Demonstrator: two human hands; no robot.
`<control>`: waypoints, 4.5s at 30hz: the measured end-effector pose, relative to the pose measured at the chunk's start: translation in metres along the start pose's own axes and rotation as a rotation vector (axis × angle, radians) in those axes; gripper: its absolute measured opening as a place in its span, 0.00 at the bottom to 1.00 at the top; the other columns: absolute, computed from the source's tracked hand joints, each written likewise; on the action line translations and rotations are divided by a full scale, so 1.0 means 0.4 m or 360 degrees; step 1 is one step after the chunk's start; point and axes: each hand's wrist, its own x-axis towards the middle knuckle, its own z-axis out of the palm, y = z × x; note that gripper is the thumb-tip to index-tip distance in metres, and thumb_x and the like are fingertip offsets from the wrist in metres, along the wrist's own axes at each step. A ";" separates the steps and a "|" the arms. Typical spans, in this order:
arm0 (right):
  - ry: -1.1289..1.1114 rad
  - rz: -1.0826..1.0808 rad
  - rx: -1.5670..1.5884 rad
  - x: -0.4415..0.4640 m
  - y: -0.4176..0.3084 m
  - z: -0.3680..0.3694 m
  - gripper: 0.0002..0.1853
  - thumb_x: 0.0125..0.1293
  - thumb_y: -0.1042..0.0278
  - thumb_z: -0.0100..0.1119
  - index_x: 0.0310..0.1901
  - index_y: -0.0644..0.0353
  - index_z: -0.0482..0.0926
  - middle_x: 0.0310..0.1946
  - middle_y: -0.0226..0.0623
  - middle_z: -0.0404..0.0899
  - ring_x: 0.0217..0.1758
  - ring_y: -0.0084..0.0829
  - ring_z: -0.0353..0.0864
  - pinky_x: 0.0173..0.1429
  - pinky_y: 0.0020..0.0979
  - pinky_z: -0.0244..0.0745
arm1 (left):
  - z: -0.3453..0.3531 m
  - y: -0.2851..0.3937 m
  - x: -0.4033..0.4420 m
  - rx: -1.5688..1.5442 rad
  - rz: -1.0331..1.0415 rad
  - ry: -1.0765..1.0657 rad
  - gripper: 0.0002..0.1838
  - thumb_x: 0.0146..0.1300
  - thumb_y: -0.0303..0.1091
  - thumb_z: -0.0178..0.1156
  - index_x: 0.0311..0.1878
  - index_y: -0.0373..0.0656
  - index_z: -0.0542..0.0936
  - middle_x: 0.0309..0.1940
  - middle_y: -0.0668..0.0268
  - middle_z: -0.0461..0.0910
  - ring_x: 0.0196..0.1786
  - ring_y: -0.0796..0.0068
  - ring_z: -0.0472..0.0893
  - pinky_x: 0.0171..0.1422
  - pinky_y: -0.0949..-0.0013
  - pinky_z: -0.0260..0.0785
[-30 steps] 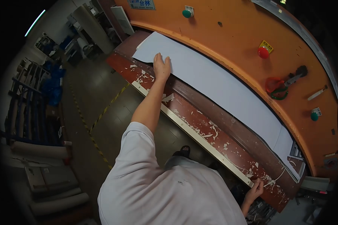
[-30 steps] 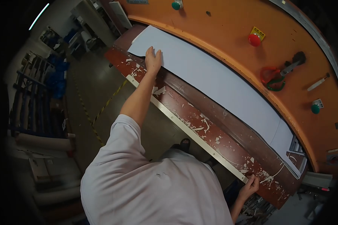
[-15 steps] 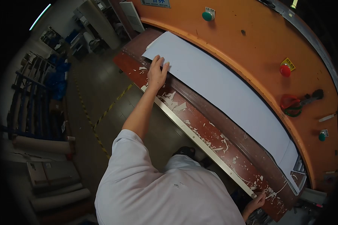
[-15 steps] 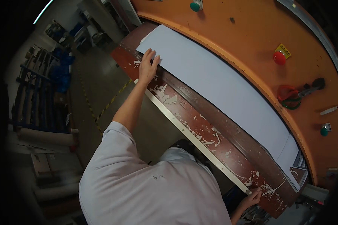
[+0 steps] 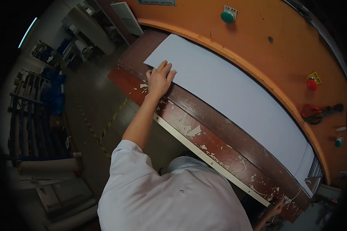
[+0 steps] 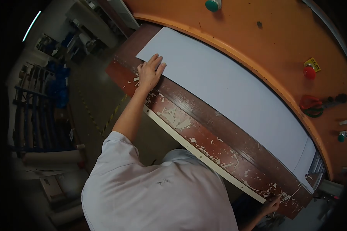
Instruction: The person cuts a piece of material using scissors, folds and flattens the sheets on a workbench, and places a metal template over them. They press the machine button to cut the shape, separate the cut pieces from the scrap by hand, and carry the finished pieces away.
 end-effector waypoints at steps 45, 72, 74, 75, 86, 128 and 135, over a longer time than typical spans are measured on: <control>0.0404 0.0018 -0.0291 -0.010 -0.033 0.031 0.22 0.76 0.59 0.57 0.25 0.65 0.77 0.19 0.29 0.76 0.23 0.18 0.73 0.29 0.28 0.68 | 0.127 -0.091 0.129 0.0176 -0.0908 0.0003 0.59 0.66 0.81 0.34 0.76 0.28 0.55 0.77 0.40 0.55 0.81 0.46 0.56 0.79 0.32 0.43; 0.0037 -0.0170 -0.0242 -0.018 -0.075 -0.030 0.24 0.71 0.48 0.58 0.28 0.62 0.83 0.22 0.43 0.83 0.30 0.45 0.86 0.38 0.43 0.76 | 0.063 0.485 -0.632 -0.0742 0.0554 0.0321 0.11 0.74 0.36 0.59 0.40 0.39 0.82 0.35 0.59 0.79 0.42 0.54 0.77 0.51 0.54 0.67; -0.0181 -0.0140 -0.0229 0.030 -0.147 -0.081 0.25 0.71 0.45 0.59 0.35 0.65 0.85 0.24 0.40 0.85 0.31 0.34 0.86 0.41 0.37 0.77 | 0.055 0.490 -0.631 -0.0829 0.0520 0.0314 0.10 0.73 0.35 0.61 0.38 0.38 0.81 0.33 0.59 0.77 0.40 0.55 0.76 0.49 0.54 0.66; -0.0137 -0.0261 -0.0149 0.056 -0.215 -0.097 0.24 0.71 0.46 0.60 0.37 0.65 0.85 0.26 0.40 0.85 0.32 0.31 0.85 0.41 0.35 0.77 | 0.045 0.500 -0.632 -0.0850 0.0533 0.0329 0.10 0.73 0.35 0.61 0.37 0.38 0.81 0.32 0.59 0.77 0.39 0.54 0.76 0.49 0.54 0.66; -0.0238 -0.0886 0.0094 0.286 -0.399 -0.083 0.20 0.76 0.53 0.59 0.37 0.66 0.81 0.27 0.29 0.78 0.32 0.18 0.72 0.39 0.28 0.69 | 0.001 0.519 -0.630 -0.0820 0.0407 0.0362 0.13 0.65 0.41 0.68 0.30 0.42 0.84 0.28 0.63 0.78 0.37 0.57 0.77 0.50 0.56 0.67; -0.1051 -0.0042 -0.0170 0.057 -0.194 -0.115 0.15 0.67 0.59 0.67 0.46 0.64 0.84 0.36 0.44 0.88 0.36 0.36 0.87 0.44 0.36 0.81 | -0.042 0.878 -0.495 -0.1227 0.0293 -0.0289 0.11 0.73 0.34 0.60 0.46 0.34 0.83 0.41 0.58 0.83 0.45 0.62 0.82 0.54 0.63 0.73; -0.0637 -0.0600 -0.0222 0.463 -0.162 -0.226 0.14 0.67 0.69 0.65 0.52 0.63 0.81 0.45 0.44 0.86 0.48 0.42 0.87 0.52 0.37 0.80 | 0.034 1.478 -0.451 -0.1355 0.0967 -0.0691 0.14 0.71 0.34 0.60 0.52 0.35 0.83 0.51 0.52 0.84 0.56 0.50 0.81 0.61 0.55 0.73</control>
